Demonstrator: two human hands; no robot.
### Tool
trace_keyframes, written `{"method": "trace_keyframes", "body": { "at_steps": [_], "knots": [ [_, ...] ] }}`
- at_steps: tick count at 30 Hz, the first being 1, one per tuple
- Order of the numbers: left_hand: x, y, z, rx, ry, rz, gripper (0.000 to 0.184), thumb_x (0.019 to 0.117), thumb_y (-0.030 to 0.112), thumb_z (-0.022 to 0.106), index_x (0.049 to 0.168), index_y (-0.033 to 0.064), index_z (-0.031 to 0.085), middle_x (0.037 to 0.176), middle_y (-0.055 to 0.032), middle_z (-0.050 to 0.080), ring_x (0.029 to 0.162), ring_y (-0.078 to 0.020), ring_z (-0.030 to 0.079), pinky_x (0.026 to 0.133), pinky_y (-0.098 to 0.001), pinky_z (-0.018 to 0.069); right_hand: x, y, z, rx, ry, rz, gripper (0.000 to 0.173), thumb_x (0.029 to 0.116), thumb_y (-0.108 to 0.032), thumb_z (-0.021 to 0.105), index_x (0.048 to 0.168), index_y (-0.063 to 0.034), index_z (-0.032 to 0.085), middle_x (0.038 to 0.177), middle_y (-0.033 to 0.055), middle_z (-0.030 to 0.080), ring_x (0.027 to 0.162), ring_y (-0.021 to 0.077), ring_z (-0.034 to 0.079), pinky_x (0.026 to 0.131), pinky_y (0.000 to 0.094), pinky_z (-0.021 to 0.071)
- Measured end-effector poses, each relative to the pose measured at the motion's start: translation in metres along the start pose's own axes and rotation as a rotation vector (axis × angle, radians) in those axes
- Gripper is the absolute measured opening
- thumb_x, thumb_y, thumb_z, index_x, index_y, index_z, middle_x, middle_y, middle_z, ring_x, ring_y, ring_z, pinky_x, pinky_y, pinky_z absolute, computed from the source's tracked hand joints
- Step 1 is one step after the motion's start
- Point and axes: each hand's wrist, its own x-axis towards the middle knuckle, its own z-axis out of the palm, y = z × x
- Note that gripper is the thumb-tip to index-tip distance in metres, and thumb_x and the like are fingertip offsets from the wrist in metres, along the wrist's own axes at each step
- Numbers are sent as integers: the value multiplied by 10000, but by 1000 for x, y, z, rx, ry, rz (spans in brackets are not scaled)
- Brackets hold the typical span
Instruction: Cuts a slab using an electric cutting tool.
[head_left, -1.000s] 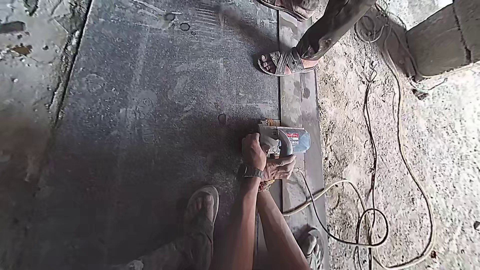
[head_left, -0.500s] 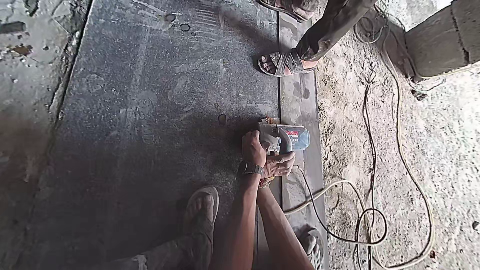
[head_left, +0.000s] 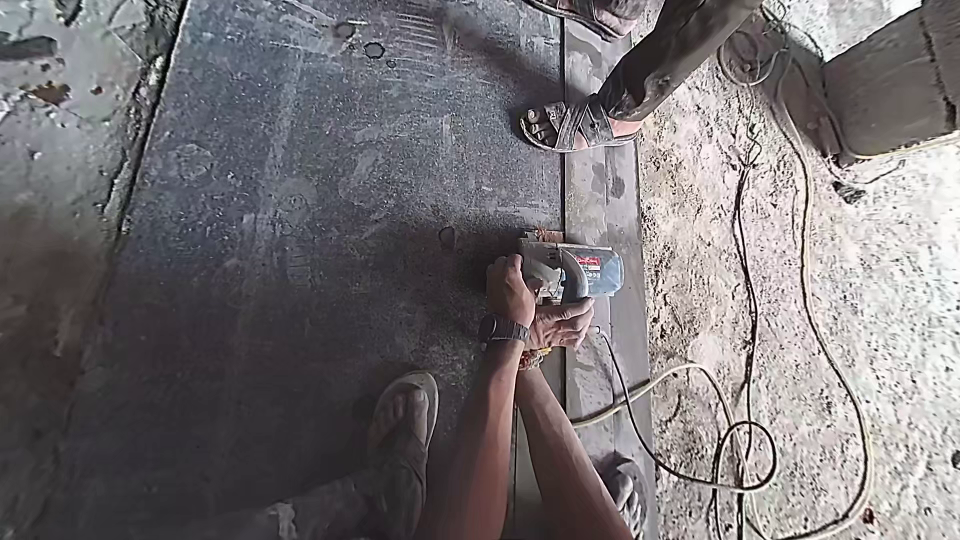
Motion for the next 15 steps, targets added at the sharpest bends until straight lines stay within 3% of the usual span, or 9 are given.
{"method": "trace_keyframes", "body": {
  "at_steps": [9, 12, 15],
  "knots": [
    [7, 1, 1, -2, 16, -4, 475, 884, 185, 814, 1287, -11, 657, 1279, -241, 646, 1243, -394, 591, 1082, -488, 455, 9, -9, 4, -2, 37, 24, 564, 990, -103, 550, 1451, 183, 397, 1315, 347, 548, 1223, 398, 576, 982, 476, 455],
    [9, 2, 1, 1, 18, 1, 469, 886, 180, 811, 1287, -9, 658, 1281, -245, 643, 1244, -394, 589, 1083, -496, 452, -2, 1, 11, -3, -33, 30, 630, 1024, -201, 517, 1474, 206, 349, 1382, 408, 502, 1275, 501, 541, 1026, 559, 440],
    [12, 3, 0, 8, 11, 4, 469, 891, 181, 807, 1291, -11, 654, 1281, -243, 643, 1244, -398, 590, 1088, -494, 451, -3, 1, 16, -20, -22, 18, 635, 1016, -219, 531, 1480, 180, 362, 1375, 386, 511, 1273, 471, 544, 1019, 541, 439]
  ]
}}
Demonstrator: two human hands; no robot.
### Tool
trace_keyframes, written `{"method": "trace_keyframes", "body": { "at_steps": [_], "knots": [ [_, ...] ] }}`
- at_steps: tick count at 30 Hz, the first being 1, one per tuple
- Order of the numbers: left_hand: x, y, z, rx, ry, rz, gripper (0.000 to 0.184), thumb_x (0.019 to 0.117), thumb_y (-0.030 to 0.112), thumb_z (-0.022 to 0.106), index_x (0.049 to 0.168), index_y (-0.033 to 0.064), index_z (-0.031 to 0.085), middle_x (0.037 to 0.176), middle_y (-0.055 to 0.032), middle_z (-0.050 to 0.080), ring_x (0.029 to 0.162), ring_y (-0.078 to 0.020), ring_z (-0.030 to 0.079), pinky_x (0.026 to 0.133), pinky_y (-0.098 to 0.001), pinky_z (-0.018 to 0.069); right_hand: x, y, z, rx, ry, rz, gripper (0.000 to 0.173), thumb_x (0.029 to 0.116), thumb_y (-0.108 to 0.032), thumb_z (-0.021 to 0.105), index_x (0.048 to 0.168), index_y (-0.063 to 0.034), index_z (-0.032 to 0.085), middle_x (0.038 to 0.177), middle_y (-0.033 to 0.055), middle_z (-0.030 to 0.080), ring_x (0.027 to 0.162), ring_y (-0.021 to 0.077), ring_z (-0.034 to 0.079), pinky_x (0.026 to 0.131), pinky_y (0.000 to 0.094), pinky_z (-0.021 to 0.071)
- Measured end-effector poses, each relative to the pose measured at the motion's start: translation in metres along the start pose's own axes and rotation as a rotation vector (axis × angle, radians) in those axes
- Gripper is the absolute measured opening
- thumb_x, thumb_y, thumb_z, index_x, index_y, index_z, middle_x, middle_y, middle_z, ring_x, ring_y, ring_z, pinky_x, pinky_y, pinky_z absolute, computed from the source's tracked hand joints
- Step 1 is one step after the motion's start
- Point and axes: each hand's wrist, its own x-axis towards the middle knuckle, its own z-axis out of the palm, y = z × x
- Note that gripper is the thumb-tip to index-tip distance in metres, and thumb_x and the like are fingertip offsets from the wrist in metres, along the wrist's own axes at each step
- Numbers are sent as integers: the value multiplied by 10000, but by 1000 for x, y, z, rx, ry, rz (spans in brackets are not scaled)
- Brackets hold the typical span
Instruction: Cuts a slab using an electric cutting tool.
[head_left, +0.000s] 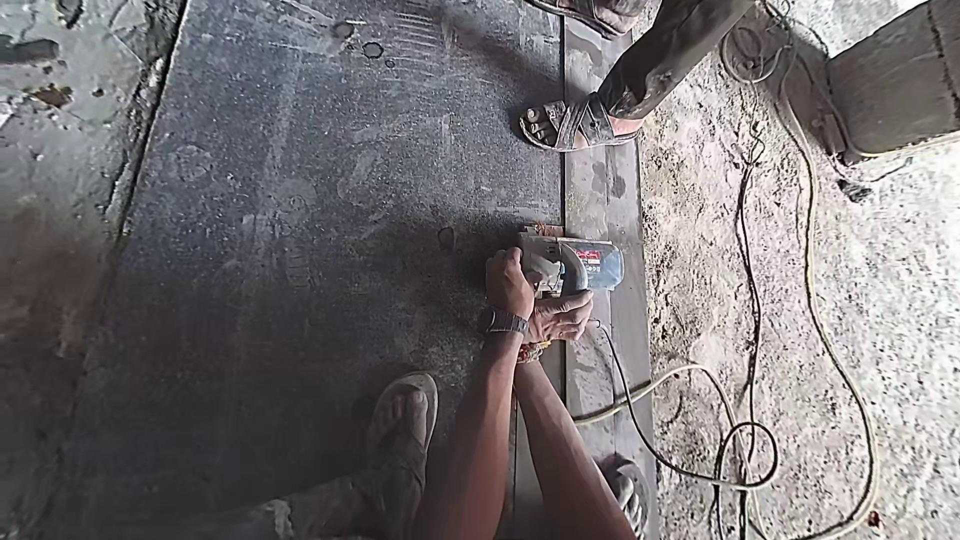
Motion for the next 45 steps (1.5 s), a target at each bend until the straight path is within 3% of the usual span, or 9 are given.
{"method": "trace_keyframes", "body": {
  "at_steps": [3, 8, 18, 24, 29, 33, 38, 41, 45],
  "knots": [
    [2, 1, 0, 6, 3, -2, 472, 881, 186, 816, 1283, -6, 659, 1270, -235, 649, 1234, -388, 594, 1084, -493, 451, 7, -6, 4, 14, 105, -15, 496, 1010, -131, 516, 1417, 149, 478, 1278, 331, 592, 1178, 417, 609, 937, 507, 478],
    [7, 1, 2, 13, 11, 2, 472, 871, 199, 828, 1267, 1, 665, 1251, -232, 653, 1224, -384, 599, 1068, -497, 465, 4, -5, 7, 17, 61, -15, 586, 1019, -187, 505, 1492, 133, 375, 1359, 315, 524, 1269, 380, 542, 1014, 492, 422],
    [13, 3, 2, 2, 20, -6, 475, 869, 193, 832, 1275, 12, 666, 1272, -225, 650, 1245, -382, 591, 1075, -492, 464, 12, -13, 9, 83, 82, 5, 523, 999, -179, 505, 1411, 141, 489, 1275, 344, 584, 1175, 459, 602, 934, 552, 479],
    [17, 5, -1, 8, 16, 10, 467, 857, 193, 843, 1243, -3, 669, 1233, -232, 655, 1211, -386, 608, 1064, -497, 472, 16, -17, -2, 58, -56, -24, 708, 986, -257, 573, 1502, 160, 330, 1446, 361, 454, 1341, 401, 499, 1049, 484, 411],
    [20, 7, -3, 16, 6, 2, 488, 864, 202, 838, 1270, -3, 659, 1253, -229, 651, 1225, -383, 603, 1075, -495, 465, 14, -17, 10, 27, 12, -7, 652, 1011, -220, 555, 1497, 165, 352, 1383, 376, 508, 1255, 459, 560, 989, 526, 463],
    [23, 8, -3, 22, 6, 6, 489, 867, 212, 836, 1270, 0, 658, 1263, -229, 647, 1229, -387, 600, 1075, -499, 466, 14, -18, 9, 30, -51, -1, 678, 1015, -205, 546, 1519, 171, 293, 1455, 387, 444, 1329, 474, 503, 1036, 533, 430],
    [26, 6, 0, 38, 33, 42, 490, 873, 216, 831, 1270, -11, 656, 1267, -234, 650, 1229, -394, 602, 1082, -505, 459, 15, -17, 11, 45, -92, -9, 702, 1015, -243, 529, 1523, 173, 282, 1449, 401, 438, 1319, 496, 500, 1042, 550, 427],
    [27, 8, -1, 35, 35, 41, 494, 869, 209, 834, 1270, -17, 655, 1264, -237, 651, 1227, -395, 604, 1081, -507, 459, 23, -23, 7, 43, -115, 7, 684, 977, -214, 573, 1482, 194, 356, 1396, 425, 483, 1259, 542, 536, 1000, 569, 461],
    [30, 9, -2, 33, 47, 49, 479, 862, 205, 839, 1251, -13, 662, 1241, -237, 655, 1206, -397, 613, 1057, -507, 477, 22, -24, 12, 30, -98, 9, 677, 988, -230, 554, 1484, 185, 353, 1398, 404, 488, 1265, 508, 540, 995, 554, 460]
  ]
}}
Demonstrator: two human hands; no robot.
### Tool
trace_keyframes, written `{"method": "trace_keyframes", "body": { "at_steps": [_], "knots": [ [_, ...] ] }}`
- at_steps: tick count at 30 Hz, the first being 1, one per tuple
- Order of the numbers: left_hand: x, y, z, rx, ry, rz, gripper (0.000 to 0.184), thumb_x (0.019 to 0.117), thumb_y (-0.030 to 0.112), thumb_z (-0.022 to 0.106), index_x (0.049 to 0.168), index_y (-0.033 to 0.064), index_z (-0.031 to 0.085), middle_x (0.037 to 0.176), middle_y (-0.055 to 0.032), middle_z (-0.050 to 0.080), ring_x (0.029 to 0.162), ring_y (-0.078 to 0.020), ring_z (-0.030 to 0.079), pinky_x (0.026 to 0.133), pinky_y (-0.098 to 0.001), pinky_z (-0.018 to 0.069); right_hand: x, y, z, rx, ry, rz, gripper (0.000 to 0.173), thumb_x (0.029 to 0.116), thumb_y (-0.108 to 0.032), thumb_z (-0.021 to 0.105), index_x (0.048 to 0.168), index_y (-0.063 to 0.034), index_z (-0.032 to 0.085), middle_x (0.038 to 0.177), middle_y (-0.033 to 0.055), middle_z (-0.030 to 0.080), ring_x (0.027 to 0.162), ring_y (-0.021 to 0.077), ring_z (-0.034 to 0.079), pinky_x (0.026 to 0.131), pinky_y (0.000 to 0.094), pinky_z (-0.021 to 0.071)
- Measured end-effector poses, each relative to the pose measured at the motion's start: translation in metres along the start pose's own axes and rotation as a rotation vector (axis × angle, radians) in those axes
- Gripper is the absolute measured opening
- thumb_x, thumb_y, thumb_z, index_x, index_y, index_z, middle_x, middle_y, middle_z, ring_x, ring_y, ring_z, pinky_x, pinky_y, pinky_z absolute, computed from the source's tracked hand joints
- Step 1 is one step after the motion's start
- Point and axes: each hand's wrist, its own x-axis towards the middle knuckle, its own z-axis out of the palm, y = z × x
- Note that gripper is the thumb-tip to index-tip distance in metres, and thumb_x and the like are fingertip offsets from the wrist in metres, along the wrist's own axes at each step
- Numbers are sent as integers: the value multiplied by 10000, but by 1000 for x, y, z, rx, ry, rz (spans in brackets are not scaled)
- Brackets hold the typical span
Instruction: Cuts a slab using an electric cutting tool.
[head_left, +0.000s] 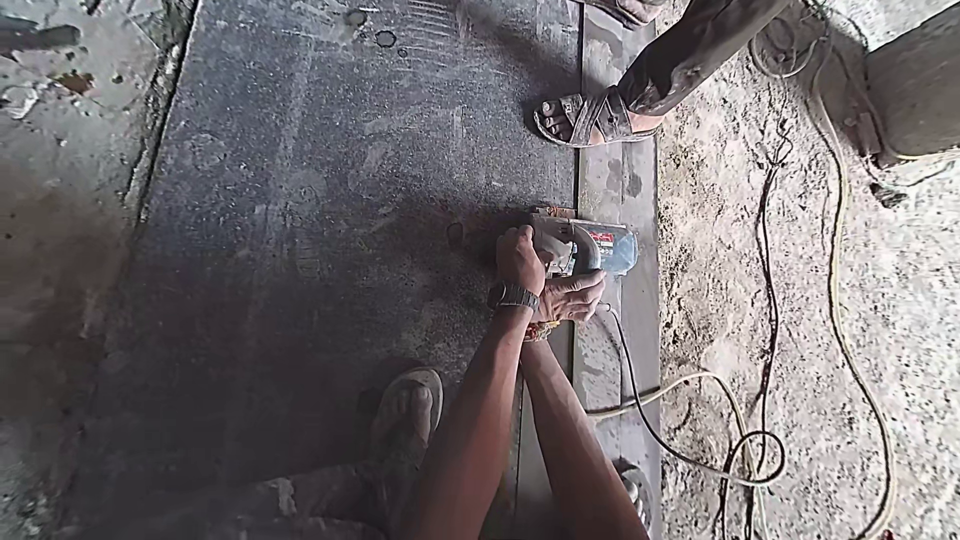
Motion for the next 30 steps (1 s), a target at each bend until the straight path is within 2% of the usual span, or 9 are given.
{"method": "trace_keyframes", "body": {
  "at_steps": [3, 5, 8, 10, 17, 19, 22, 27, 30],
  "knots": [
    [3, 0, 1, 8, 10, 11, 481, 862, 202, 838, 1251, -20, 662, 1233, -244, 658, 1192, -404, 619, 1044, -519, 483, -2, 2, 2, 5, -29, -5, 738, 999, -283, 546, 1522, 166, 282, 1462, 396, 424, 1329, 484, 493, 1027, 541, 433],
    [5, 1, 0, 11, -8, -4, 485, 871, 211, 833, 1262, -16, 659, 1242, -237, 655, 1205, -395, 612, 1059, -514, 472, 0, 0, 4, 19, -25, 13, 716, 980, -255, 560, 1499, 179, 327, 1432, 402, 462, 1293, 510, 521, 1003, 561, 455],
    [8, 2, -1, -4, -10, -8, 458, 871, 192, 831, 1241, -20, 663, 1230, -242, 655, 1202, -397, 611, 1056, -507, 476, 1, 0, 6, 24, -95, 43, 742, 983, -269, 552, 1520, 174, 294, 1475, 413, 409, 1342, 532, 460, 1063, 586, 402],
    [10, 2, -1, -9, -11, -2, 446, 873, 184, 828, 1233, -22, 663, 1225, -244, 656, 1203, -399, 611, 1054, -508, 478, 2, 0, 5, 20, -79, 17, 737, 985, -264, 570, 1513, 179, 309, 1457, 421, 423, 1325, 540, 476, 1050, 583, 421],
    [10, 2, -1, -19, 20, 35, 448, 869, 177, 831, 1230, -27, 661, 1224, -249, 658, 1196, -404, 619, 1051, -523, 482, -7, 6, 23, 1, -11, -22, 818, 993, -404, 547, 1541, 140, 276, 1493, 388, 397, 1357, 503, 450, 1036, 581, 407],
    [6, 3, 0, -36, 45, 50, 438, 866, 162, 830, 1222, -24, 655, 1219, -251, 653, 1177, -410, 627, 1034, -536, 499, -7, 6, 20, -3, -42, -33, 860, 995, -426, 527, 1557, 142, 210, 1513, 392, 357, 1382, 497, 423, 1068, 572, 391],
    [7, 3, -1, -42, 58, 58, 447, 868, 172, 832, 1226, -28, 654, 1218, -251, 655, 1176, -411, 628, 1033, -537, 497, -2, 1, 22, 7, 62, -65, 780, 998, -367, 546, 1516, 157, 292, 1433, 377, 441, 1322, 479, 483, 1031, 549, 424],
    [9, 4, 0, -57, 75, 68, 437, 872, 162, 826, 1220, -38, 655, 1205, -258, 656, 1167, -411, 629, 1025, -536, 500, 1, -2, 22, -18, 36, -58, 752, 1008, -352, 535, 1512, 158, 309, 1434, 384, 451, 1311, 484, 503, 1012, 549, 438],
    [9, 7, -4, -73, 72, 61, 415, 885, 136, 807, 1223, -47, 651, 1208, -259, 656, 1181, -415, 624, 1042, -526, 491, 2, -4, 18, 10, -20, -50, 788, 1012, -360, 522, 1527, 172, 254, 1472, 397, 408, 1345, 503, 467, 1050, 564, 415]
  ]
}}
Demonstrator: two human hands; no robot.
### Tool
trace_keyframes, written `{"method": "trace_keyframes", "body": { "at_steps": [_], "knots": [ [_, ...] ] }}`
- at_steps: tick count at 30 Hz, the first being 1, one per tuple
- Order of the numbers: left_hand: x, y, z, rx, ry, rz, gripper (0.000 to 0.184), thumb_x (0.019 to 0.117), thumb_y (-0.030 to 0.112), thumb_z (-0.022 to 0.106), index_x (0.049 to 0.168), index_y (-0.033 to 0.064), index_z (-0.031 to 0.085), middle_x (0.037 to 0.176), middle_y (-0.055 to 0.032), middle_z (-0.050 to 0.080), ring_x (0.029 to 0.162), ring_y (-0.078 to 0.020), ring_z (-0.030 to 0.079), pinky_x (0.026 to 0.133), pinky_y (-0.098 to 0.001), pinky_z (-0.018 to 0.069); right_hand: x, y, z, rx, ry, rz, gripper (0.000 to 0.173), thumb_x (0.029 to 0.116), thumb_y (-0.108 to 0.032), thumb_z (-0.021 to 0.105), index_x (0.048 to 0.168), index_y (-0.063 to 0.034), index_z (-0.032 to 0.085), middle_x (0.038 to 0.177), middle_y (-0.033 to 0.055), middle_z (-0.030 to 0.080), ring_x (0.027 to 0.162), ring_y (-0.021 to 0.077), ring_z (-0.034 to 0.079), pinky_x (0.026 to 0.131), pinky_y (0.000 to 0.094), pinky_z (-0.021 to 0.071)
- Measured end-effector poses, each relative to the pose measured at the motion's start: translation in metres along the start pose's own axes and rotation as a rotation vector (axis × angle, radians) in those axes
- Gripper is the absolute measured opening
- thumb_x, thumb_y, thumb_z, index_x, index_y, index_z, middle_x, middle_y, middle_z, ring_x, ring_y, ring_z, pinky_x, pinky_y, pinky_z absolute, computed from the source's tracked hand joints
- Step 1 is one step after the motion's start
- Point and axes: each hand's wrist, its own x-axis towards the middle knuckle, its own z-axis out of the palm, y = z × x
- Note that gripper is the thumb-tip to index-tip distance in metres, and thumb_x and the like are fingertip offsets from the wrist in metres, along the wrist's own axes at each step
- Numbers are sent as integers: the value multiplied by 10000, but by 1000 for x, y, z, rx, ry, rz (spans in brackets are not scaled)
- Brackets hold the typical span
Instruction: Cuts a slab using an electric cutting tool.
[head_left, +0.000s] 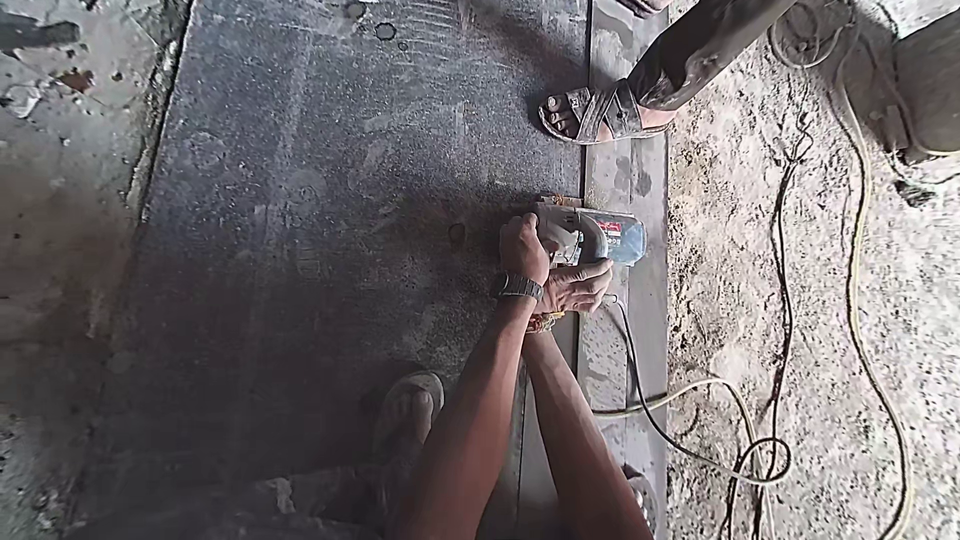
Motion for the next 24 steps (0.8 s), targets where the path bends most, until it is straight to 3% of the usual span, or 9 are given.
{"method": "trace_keyframes", "body": {
  "at_steps": [5, 9, 11, 14, 20, 24],
  "knots": [
    [5, -4, 10, 37, 22, 7, 409, 901, 173, 788, 1236, -8, 638, 1210, -229, 651, 1177, -385, 624, 1038, -517, 496, 7, -4, 6, -1, 102, -35, 710, 1012, -312, 548, 1496, 164, 339, 1392, 385, 481, 1270, 487, 524, 988, 553, 449],
    [19, -9, 13, 63, 19, 9, 459, 852, 203, 846, 1219, -12, 674, 1181, -228, 676, 1154, -389, 642, 1025, -521, 506, 7, -8, 7, 37, 53, 24, 734, 1009, -287, 551, 1540, 140, 277, 1477, 377, 419, 1346, 470, 480, 1047, 551, 417],
    [18, 0, 2, 44, -49, -36, 470, 873, 184, 824, 1263, -19, 657, 1238, -239, 658, 1213, -395, 609, 1071, -508, 466, 8, -9, 11, 41, 75, 27, 741, 1010, -319, 546, 1541, 123, 279, 1457, 363, 434, 1330, 459, 489, 1036, 544, 420],
    [10, -3, 10, 45, 36, 5, 439, 901, 201, 793, 1261, 11, 629, 1220, -220, 649, 1185, -375, 621, 1041, -510, 499, 10, -9, 15, 23, 123, 0, 705, 1018, -307, 536, 1528, 128, 316, 1417, 355, 479, 1288, 451, 525, 1009, 538, 445],
    [18, -2, 11, 54, 25, 2, 456, 889, 211, 812, 1259, 9, 639, 1230, -223, 652, 1193, -381, 622, 1043, -513, 499, 15, -15, 16, 25, 164, -14, 661, 1024, -298, 529, 1492, 143, 372, 1382, 351, 503, 1256, 438, 537, 1003, 513, 439],
    [17, -4, 13, 43, 73, 36, 446, 878, 181, 817, 1245, 2, 638, 1209, -222, 659, 1165, -381, 635, 1025, -521, 512, 16, -16, 13, 43, 135, -21, 713, 1022, -322, 515, 1513, 153, 314, 1415, 363, 469, 1291, 441, 513, 1028, 514, 429]
  ]
}}
